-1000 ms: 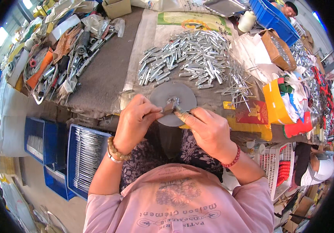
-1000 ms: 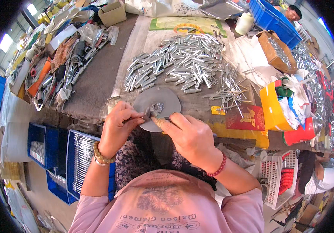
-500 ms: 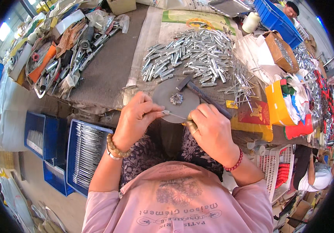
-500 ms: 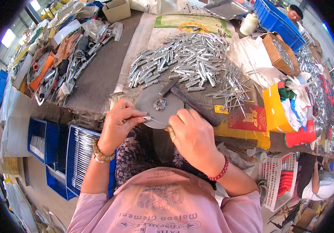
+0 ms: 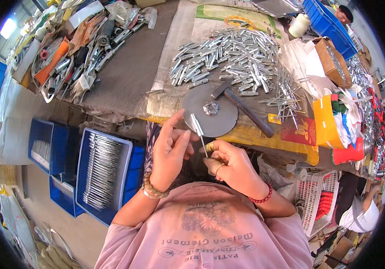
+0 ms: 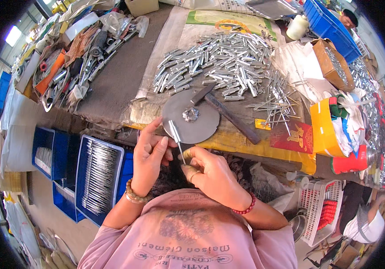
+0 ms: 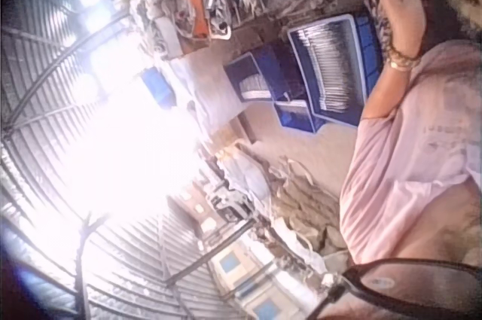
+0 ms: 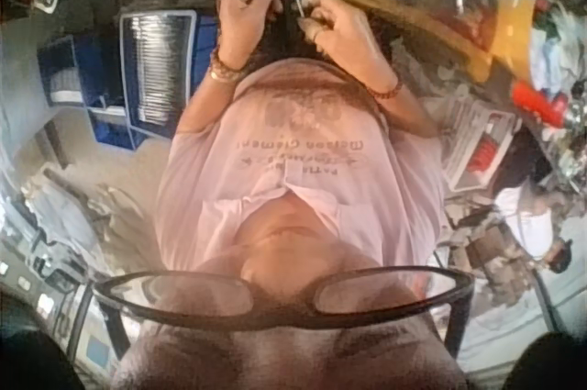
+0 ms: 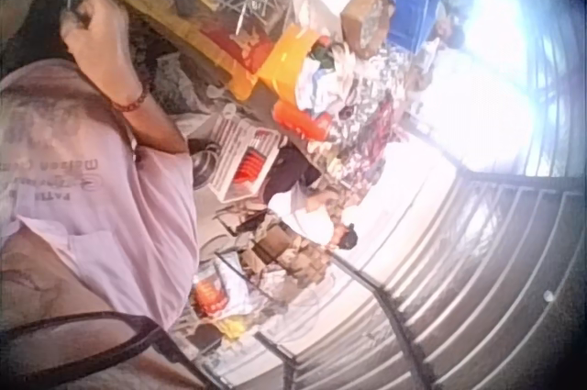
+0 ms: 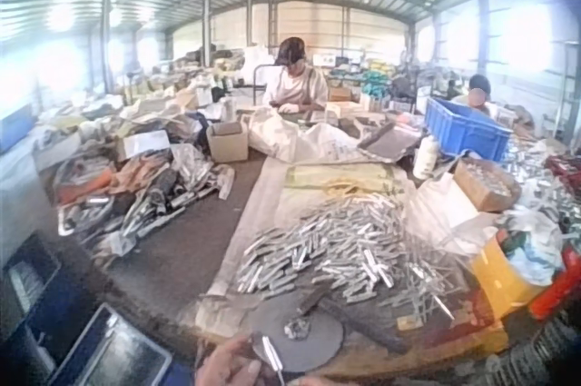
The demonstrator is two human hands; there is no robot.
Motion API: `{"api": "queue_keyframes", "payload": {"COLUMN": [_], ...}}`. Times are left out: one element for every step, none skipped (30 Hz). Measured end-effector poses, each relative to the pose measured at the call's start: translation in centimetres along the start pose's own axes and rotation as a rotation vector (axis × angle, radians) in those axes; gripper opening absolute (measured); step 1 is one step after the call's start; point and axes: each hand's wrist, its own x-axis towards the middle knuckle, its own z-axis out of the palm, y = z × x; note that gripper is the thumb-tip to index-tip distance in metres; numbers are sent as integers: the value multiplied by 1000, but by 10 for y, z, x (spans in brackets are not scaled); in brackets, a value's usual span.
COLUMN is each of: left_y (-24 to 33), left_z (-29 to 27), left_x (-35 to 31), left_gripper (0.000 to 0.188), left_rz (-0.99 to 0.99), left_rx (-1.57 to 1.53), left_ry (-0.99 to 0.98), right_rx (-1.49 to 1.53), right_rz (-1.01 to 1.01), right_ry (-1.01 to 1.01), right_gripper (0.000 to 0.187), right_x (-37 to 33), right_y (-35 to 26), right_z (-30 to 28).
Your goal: The person is assembling or inspecting small metal parts at a workbench using a hammer and a circular metal plate.
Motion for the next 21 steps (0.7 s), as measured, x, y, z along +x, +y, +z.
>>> {"api": "queue_keyframes", "payload": {"left_y": [-2, -6, -6, -5, -5, -4, -4, -3, -2, -4, -8, -7, -9, -11, -16, -28, -37, -42, -51, -64, -75], "left_z": [1, 1, 0, 0, 0, -2, -4, -7, -4, -4, -8, -14, -22, -34, -47, -62, -79, -101, -121, -142, -165], "left_x": [-1, -2, -2, -4, -5, -8, -11, -14, -16, -16, -15, -15, -15, -15, -17, -18, -19, -28, -32, -37, -43], "left_gripper": [52, 55, 55, 56, 58, 58, 61, 64, 67, 68, 68, 65, 64, 63, 63, 60, 58, 53, 51, 52, 50], "left_rz": [-31, -50, -52, -60, -67, -66, -75, -81, -67, -56, -43, -43, -58, -49, -39, -7, 25, -59, -57, -127, -195], "left_rx": [-80, -94, -93, -155, -217, -216, -257, -298, -331, -315, -296, -273, -358, -355, -355, -292, -226, -133, -94, -116, -106], "left_ry": [7, 8, 13, 5, 0, 14, 22, 35, 59, 50, 55, 58, 68, 117, 164, 260, 354, 444, 512, 616, 671], "right_rx": [68, 135, 136, 138, 140, 138, 83, 29, 27, -60, -141, -218, -204, -126, -76, -21, -65, -39, -14, -9, 51], "right_rz": [25, 51, 52, 43, 33, 31, -6, -47, -59, -110, -169, -157, -136, -106, -139, -194, -238, -213, -180, -191, -164], "right_ry": [-8, -16, -21, -45, -72, -86, -65, -48, -84, -33, 6, 23, 29, 24, 71, 114, 193, 240, 304, 281, 275], "right_gripper": [24, 25, 25, 26, 27, 27, 29, 30, 30, 31, 33, 37, 41, 44, 39, 35, 34, 35, 36, 36, 37], "right_x": [-1, -1, -1, 0, 1, 2, 3, 4, 4, 3, 4, 3, 1, 2, 0, 1, 4, 8, 11, 14, 15], "right_y": [-2, -2, -1, 3, 5, 8, 10, 11, 12, 12, 13, 8, 7, 3, -3, 4, 7, 6, 5, 9, 11], "right_z": [3, 6, 8, 11, 13, 17, 21, 26, 29, 30, 30, 28, 25, 19, 14, 5, -2, -5, -9, -14, -19]}}
